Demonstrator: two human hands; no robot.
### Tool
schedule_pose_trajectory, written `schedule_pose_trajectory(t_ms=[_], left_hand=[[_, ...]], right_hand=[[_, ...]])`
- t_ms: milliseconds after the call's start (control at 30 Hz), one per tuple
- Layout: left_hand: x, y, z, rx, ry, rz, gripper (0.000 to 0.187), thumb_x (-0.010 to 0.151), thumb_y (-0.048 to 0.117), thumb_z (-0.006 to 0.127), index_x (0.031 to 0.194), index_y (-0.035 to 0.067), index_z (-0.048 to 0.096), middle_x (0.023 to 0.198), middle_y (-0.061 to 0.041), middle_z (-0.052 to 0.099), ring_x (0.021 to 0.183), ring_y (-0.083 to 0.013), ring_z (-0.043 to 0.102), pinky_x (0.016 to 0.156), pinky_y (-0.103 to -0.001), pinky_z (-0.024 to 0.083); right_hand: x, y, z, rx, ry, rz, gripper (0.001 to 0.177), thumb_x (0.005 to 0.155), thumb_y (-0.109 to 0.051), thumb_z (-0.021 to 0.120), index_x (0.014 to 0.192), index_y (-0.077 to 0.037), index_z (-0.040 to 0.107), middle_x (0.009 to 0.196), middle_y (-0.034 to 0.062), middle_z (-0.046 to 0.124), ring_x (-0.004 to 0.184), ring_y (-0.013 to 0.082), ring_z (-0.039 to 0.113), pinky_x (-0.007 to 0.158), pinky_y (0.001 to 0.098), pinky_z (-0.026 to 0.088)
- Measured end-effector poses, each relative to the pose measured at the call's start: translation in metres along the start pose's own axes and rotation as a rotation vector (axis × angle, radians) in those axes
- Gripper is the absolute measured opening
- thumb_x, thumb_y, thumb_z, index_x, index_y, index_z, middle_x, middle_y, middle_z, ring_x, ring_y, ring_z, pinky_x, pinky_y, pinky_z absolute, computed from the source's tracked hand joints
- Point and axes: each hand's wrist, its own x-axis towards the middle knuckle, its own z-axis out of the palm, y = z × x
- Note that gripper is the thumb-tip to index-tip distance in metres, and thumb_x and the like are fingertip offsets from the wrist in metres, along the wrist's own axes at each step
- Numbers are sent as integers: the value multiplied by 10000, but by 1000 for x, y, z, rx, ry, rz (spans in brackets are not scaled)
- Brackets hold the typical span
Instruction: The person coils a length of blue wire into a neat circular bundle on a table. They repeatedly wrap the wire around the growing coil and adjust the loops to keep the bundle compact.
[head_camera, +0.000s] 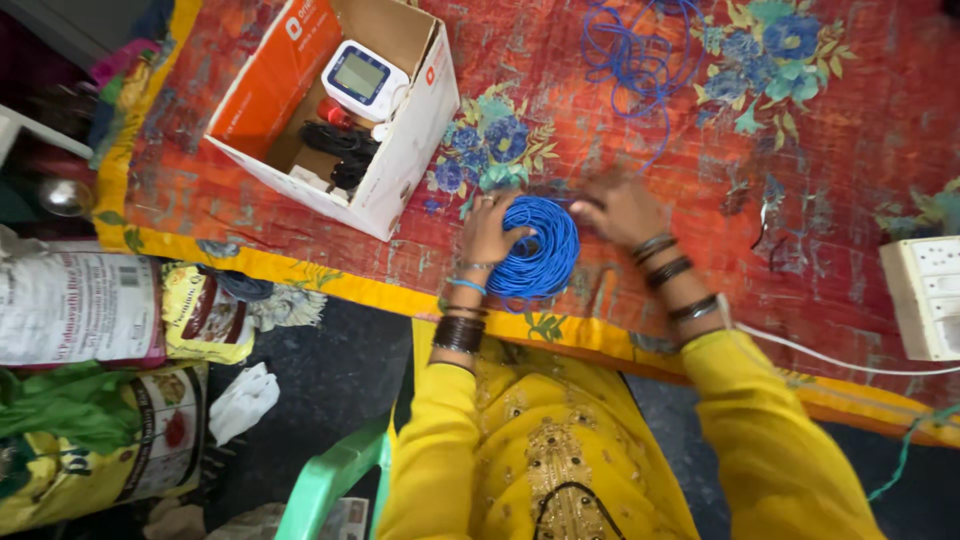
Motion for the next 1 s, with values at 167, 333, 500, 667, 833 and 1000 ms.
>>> schedule_pose_trajectory(t_ms=[167,333,500,667,833,1000], left_hand=[[-17,17,-5,73,126,-106,660,788,441,841,1351,174,624,1321,-110,624,1242,-368,539,1005,-513,458],[-19,35,7,159,207,-305,691,773,440,834,1362,179,582,1337,-127,584,1269,-380,511,960,-588,417],[-27,68,20,167,353,-632,694,789,295,828,1417,242,538,1377,-93,556,1274,-397,480,1013,-609,369],[-25,85,24,108,448,-773,719,771,235,827,1425,307,534,1451,-44,550,1281,-373,484,1007,-591,364],[-24,82,15,27,359,-818,760,768,255,858,1441,304,507,1467,-72,516,1325,-421,405,1011,-652,302],[-23,80,-7,71,255,-451,966,683,187,866,1526,163,395,1472,-164,478,1367,-407,400,1068,-671,283]], right_hand=[[-4,74,-36,-187,165,-101,448,1004,-533,631,977,-99,739,1036,106,732,996,326,685,1035,535,476],[-31,59,-32,-134,101,126,339,985,-447,684,990,-116,754,958,163,730,828,351,671,747,473,524],[-74,-27,-9,244,163,313,300,1047,-363,643,1119,-86,733,957,210,723,874,397,687,795,482,537],[-79,-115,10,377,202,434,649,950,-487,678,1335,26,576,1056,292,704,939,450,695,796,506,554],[-61,-132,19,234,201,590,783,905,-571,709,1373,36,549,1091,300,701,941,469,687,796,544,543],[-53,-119,17,274,182,566,660,852,-521,749,1320,-74,621,1083,232,726,934,451,694,769,540,544]])
